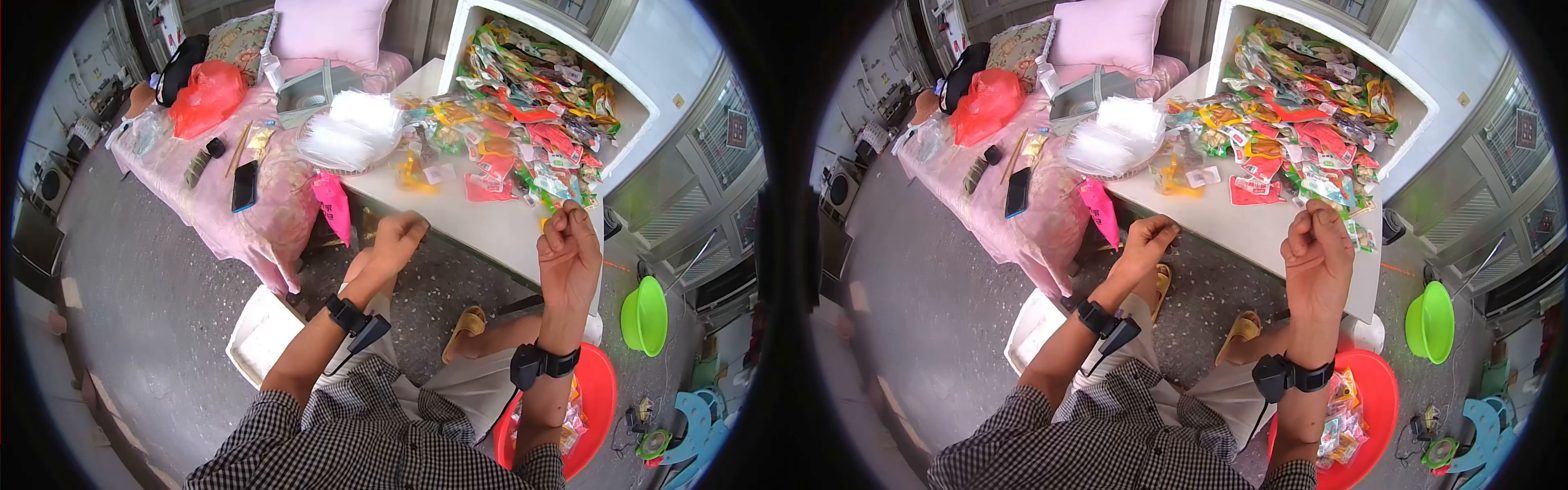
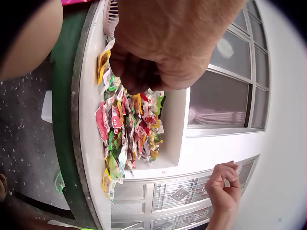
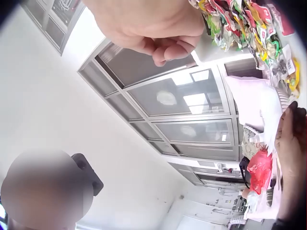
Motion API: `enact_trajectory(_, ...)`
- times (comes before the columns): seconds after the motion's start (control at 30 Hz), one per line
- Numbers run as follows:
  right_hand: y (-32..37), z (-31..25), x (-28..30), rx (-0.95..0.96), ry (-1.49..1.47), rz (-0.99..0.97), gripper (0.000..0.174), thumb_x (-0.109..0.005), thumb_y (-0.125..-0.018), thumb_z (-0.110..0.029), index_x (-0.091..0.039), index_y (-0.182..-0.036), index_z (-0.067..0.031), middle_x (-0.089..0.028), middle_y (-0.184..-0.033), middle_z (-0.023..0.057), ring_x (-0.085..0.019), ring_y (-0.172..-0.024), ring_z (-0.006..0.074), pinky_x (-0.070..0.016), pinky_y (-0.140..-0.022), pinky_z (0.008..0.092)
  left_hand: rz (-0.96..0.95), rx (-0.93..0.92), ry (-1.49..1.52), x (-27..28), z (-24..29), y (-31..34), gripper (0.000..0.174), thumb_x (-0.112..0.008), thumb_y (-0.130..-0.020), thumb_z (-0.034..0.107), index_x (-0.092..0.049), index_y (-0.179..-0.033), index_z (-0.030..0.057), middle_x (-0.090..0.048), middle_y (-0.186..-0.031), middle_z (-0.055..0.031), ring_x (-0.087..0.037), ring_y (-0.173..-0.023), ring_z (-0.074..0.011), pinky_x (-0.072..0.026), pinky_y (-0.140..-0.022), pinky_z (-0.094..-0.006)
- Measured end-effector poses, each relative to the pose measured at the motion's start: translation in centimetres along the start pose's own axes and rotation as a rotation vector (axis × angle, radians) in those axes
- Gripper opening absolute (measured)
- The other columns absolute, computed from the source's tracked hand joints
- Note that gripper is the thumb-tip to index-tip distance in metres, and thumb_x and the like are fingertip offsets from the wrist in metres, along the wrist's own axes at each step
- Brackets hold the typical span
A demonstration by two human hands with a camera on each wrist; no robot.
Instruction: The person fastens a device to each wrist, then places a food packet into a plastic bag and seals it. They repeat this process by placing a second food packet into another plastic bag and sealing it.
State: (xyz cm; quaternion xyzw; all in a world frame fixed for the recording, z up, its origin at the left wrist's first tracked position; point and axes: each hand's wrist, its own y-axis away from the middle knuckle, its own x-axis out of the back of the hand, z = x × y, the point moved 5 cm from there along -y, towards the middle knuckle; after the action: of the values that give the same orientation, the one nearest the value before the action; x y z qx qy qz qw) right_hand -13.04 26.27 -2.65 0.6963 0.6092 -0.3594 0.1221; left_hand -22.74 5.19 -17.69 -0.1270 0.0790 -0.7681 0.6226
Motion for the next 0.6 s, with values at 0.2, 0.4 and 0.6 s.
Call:
enact_trajectory(0.2,-7.3,1.4,0.2,0.12,0.23,0.107,0.016,-0.058,-0.087,-0.012,-0.06,-0.097,-0.0007,-0.061,-0.076,0.0052,-0.051,-0.057,0.0085,-0.04,-0.05,0.0217,-0.194,0.146,0.193,-3.3,3.1,0.6,0.021,-0.051,-0.091,0.015,-0.063,-0.09,-0.0013,-0.063,-0.076,-0.0036,-0.054,-0.064,-0.0076,-0.0441,-0.059,-0.0232)
enact_trajectory(0.4,-7.2,4.9,1.4,0.017,0.053,0.146,0.011,-0.056,-0.087,-0.012,-0.06,-0.093,-0.0024,-0.06,-0.073,0.0046,-0.05,-0.054,0.008,-0.0395,-0.047,0.0217,-0.409,0.364,0.76,-9.9,6.4,3.1,0.038,-0.046,-0.095,0.032,-0.056,-0.114,0.0001,-0.064,-0.094,-0.0067,-0.057,-0.077,-0.0126,-0.0464,-0.075,-0.0246)
enact_trajectory(0.6,-7.0,5.1,3.5,-0.04,-0.181,0.239,0.01,-0.057,-0.087,-0.012,-0.059,-0.092,-0.0038,-0.059,-0.072,0.0035,-0.05,-0.052,0.0081,-0.0389,-0.046,0.0212,-0.58,0.493,1.442,-13.8,5.6,7.1,0.077,-0.06,-0.08,0.052,-0.037,-0.131,-0.002,-0.046,-0.127,-0.0115,-0.047,-0.115,-0.024,-0.0393,-0.096,-0.039)
